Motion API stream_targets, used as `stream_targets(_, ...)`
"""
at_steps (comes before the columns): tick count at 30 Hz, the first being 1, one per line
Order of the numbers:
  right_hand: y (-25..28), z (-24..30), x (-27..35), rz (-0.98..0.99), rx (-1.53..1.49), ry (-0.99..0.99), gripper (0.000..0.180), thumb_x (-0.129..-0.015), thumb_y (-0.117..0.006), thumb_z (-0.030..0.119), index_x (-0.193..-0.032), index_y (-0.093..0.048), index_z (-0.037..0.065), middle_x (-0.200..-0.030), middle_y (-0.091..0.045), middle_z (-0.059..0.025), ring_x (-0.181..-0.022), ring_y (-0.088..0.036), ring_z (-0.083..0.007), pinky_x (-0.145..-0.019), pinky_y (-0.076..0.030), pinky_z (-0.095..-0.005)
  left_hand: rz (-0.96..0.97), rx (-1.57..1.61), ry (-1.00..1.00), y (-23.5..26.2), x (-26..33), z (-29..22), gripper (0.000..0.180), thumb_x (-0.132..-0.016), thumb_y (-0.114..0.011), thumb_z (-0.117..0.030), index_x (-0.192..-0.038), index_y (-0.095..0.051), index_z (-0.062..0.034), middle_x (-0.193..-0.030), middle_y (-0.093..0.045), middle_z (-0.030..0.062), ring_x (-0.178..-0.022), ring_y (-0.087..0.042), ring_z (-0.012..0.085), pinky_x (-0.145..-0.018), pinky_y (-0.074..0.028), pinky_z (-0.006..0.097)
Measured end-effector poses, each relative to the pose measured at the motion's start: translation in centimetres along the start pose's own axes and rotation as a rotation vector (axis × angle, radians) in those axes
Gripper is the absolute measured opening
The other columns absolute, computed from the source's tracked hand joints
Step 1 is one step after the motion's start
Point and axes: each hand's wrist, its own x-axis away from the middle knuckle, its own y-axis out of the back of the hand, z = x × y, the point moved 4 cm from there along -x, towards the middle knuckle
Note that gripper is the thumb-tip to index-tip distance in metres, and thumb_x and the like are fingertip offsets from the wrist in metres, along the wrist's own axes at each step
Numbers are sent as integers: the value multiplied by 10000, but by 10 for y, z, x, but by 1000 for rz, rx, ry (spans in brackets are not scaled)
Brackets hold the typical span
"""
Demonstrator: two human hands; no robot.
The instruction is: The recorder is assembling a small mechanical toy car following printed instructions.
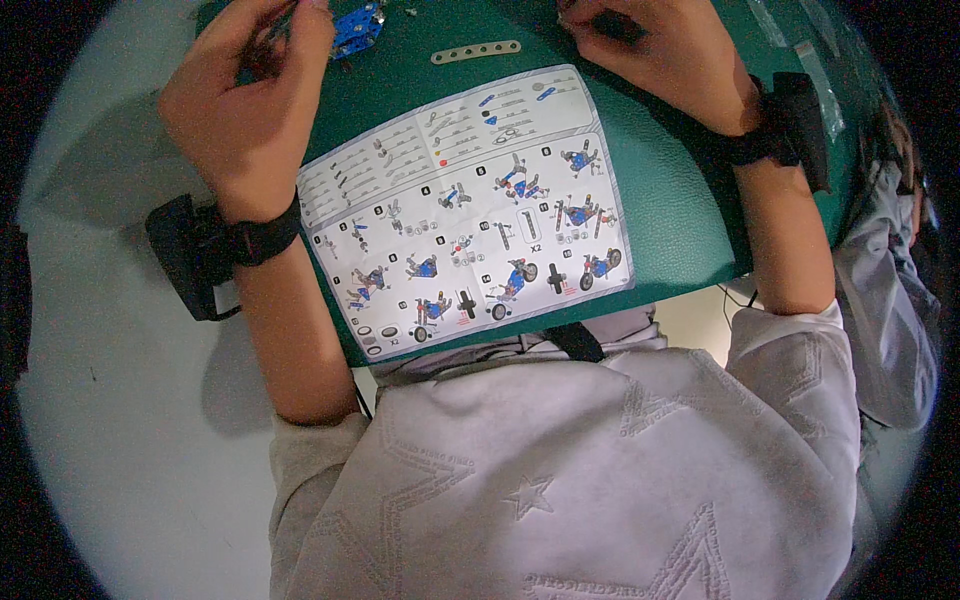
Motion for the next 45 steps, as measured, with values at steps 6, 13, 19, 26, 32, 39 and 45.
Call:
stream_targets(6,0,-2,3,2,6,3,163,-743,-771,-8,-793,-618,15,-901,-685,-108,-803,-649,-254,-680,-523,-348,81,-95,65,4,-6,-19,103,-833,-753,-7,-935,-744,3,-756,-694,70,-548,-544,89,-498,-386,244)
stream_targets(13,0,4,-4,58,-30,-73,161,-743,-769,-9,-779,-613,8,-907,-685,-116,-814,-651,-278,-704,-534,-359,-78,-64,-165,2,8,12,113,-865,-749,-9,-977,-730,-11,-769,-682,59,-560,-534,82,-506,-383,234)
stream_targets(19,-5,7,-2,66,-79,-63,158,-757,-764,-19,-798,-612,2,-899,-683,-127,-827,-652,-298,-703,-532,-368,-161,-49,-126,6,16,14,105,-881,-751,-21,-983,-727,-16,-759,-663,40,-569,-512,71,-515,-374,228)
stream_targets(26,-6,7,-2,70,-83,-76,138,-775,-761,-25,-837,-640,3,-898,-682,-123,-823,-655,-296,-712,-530,-368,-95,-95,-163,4,18,12,100,-885,-751,-27,-981,-729,-10,-743,-658,45,-581,-529,80,-527,-385,234)
stream_targets(32,-9,9,0,45,-128,-100,131,-780,-761,-25,-872,-673,8,-901,-683,-124,-821,-663,-298,-721,-533,-370,-70,-58,-37,6,20,8,107,-870,-749,-14,-975,-729,-3,-763,-678,52,-578,-535,89,-526,-391,229)
stream_targets(39,-7,10,0,46,-44,-90,110,-796,-778,1,-892,-727,13,-919,-696,-126,-821,-667,-288,-713,-536,-369,10,-12,7,5,18,7,106,-839,-749,15,-942,-728,1,-752,-678,56,-562,-522,92,-514,-379,234)
stream_targets(45,-5,5,-1,93,-56,-155,116,-816,-794,30,-912,-732,9,-902,-695,-131,-814,-667,-284,-701,-538,-364,23,-91,-59,2,17,3,110,-844,-744,15,-950,-730,-10,-755,-679,59,-560,-524,104,-512,-379,238)
